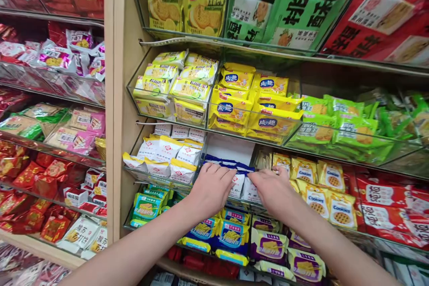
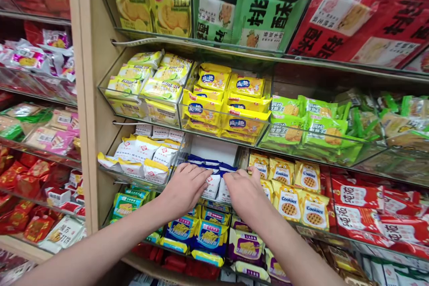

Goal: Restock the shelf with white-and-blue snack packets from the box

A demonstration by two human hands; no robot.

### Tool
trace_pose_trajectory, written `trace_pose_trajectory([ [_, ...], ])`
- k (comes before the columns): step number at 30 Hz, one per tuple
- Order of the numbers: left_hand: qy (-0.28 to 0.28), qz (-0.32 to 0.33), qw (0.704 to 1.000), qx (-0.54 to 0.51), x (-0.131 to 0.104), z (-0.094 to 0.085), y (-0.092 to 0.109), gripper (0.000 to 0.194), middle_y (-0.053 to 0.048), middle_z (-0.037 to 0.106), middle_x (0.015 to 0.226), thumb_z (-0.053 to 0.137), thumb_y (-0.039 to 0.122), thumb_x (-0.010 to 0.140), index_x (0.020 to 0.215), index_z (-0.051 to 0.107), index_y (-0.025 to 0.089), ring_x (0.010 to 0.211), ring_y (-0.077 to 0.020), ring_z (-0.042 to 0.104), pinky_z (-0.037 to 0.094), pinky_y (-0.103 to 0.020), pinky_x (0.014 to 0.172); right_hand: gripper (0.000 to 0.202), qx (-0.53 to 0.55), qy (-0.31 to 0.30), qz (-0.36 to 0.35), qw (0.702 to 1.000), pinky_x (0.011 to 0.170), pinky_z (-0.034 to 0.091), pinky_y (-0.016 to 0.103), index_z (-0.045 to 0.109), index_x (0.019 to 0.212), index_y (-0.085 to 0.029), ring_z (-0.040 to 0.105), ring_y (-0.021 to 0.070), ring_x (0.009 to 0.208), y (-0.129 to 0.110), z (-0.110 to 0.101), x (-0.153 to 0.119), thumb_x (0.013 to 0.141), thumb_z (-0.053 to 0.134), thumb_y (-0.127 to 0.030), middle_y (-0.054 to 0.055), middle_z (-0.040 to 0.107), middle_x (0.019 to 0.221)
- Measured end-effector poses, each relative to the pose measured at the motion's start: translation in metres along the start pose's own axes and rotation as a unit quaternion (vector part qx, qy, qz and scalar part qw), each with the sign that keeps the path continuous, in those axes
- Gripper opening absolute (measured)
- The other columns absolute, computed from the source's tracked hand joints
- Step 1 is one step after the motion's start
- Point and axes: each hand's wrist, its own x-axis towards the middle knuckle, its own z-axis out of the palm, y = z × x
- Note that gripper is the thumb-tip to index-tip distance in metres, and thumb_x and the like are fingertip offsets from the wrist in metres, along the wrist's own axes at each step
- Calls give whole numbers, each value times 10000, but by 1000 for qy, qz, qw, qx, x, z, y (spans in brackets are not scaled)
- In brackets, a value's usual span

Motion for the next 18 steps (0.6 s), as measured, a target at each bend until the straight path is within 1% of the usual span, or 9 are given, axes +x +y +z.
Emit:
trace_pose_trajectory([
  [3, -9, 11, 1000, 7, 0, -3, 0, 338, -64, 589, 1031, 294, 270, 883, 1155, 465, 166, 928, -225, 491, 336, -429, 872, 338, -17, 18, 5, 1000, 900, 223, 476, 572, 902, -181, 542, 203, 841, -4, 5, -4, 765, 326, 5, 40, 650, 837],
  [5, -13, 22, 1000, 7, -2, -5, 0, 350, -71, 573, 1080, 296, 265, 882, 1182, 445, 162, 962, -224, 489, 323, -436, 908, 358, -15, 69, 4, 997, 911, 242, 459, 540, 1024, -171, 510, 221, 959, -6, 7, -9, 768, 344, -15, 69, 617, 1015],
  [7, -9, 31, 999, 7, -5, -4, -1, 380, -92, 533, 1169, 301, 261, 879, 1227, 401, 147, 1051, -234, 465, 287, -451, 961, 381, -17, 135, 0, 991, 921, 264, 446, 491, 1126, -162, 439, 244, 1084, -7, 8, -14, 776, 382, -59, 98, 530, 1178],
  [9, 7, 35, 999, 12, -8, 0, -3, 421, -122, 462, 1266, 312, 268, 876, 1272, 348, 129, 1161, -256, 396, 243, -471, 1005, 364, -21, 187, -9, 982, 933, 280, 442, 486, 1141, -159, 392, 253, 1141, -10, 7, -21, 787, 415, -105, 114, 484, 1230],
  [12, 38, 36, 998, 23, -10, 5, -6, 462, -149, 373, 1345, 339, 274, 866, 1302, 309, 125, 1260, -292, 277, 206, -507, 1027, 319, 1, 234, -34, 972, 944, 301, 469, 513, 1102, -167, 374, 265, 1167, -18, 7, -38, 789, 456, -144, 123, 476, 1236],
  [14, 60, 24, 998, 20, -16, 5, -5, 475, -163, 319, 1376, 364, 251, 854, 1308, 302, 125, 1293, -314, 198, 201, -535, 1022, 340, 66, 231, -63, 969, 941, 326, 479, 522, 1102, -210, 380, 272, 1171, -28, 12, -55, 768, 497, -148, 102, 487, 1233],
  [16, 78, 23, 997, 2, -29, 3, -1, 482, -164, 262, 1403, 393, 200, 831, 1304, 316, 144, 1309, -333, 123, 196, -562, 1012, 338, 174, 182, -71, 965, 909, 382, 458, 541, 1079, -284, 438, 255, 1122, -42, 21, -76, 766, 515, -160, 60, 535, 1178],
  [17, 86, 34, 996, -16, -38, 2, 3, 485, -157, 246, 1412, 404, 175, 819, 1298, 330, 166, 1312, -338, 103, 195, -569, 1008, 306, 229, 148, -61, 960, 880, 414, 440, 553, 1054, -306, 476, 240, 1076, -51, 26, -87, 776, 518, -185, 47, 559, 1136],
  [18, 81, 66, 994, -42, -51, 3, 7, 478, -128, 272, 1408, 415, 162, 810, 1282, 359, 214, 1309, -330, 127, 190, -570, 1010, 258, 263, 122, -49, 956, 840, 445, 421, 560, 1034, -306, 508, 225, 1025, -60, 33, -96, 793, 514, -227, 45, 572, 1103],
])
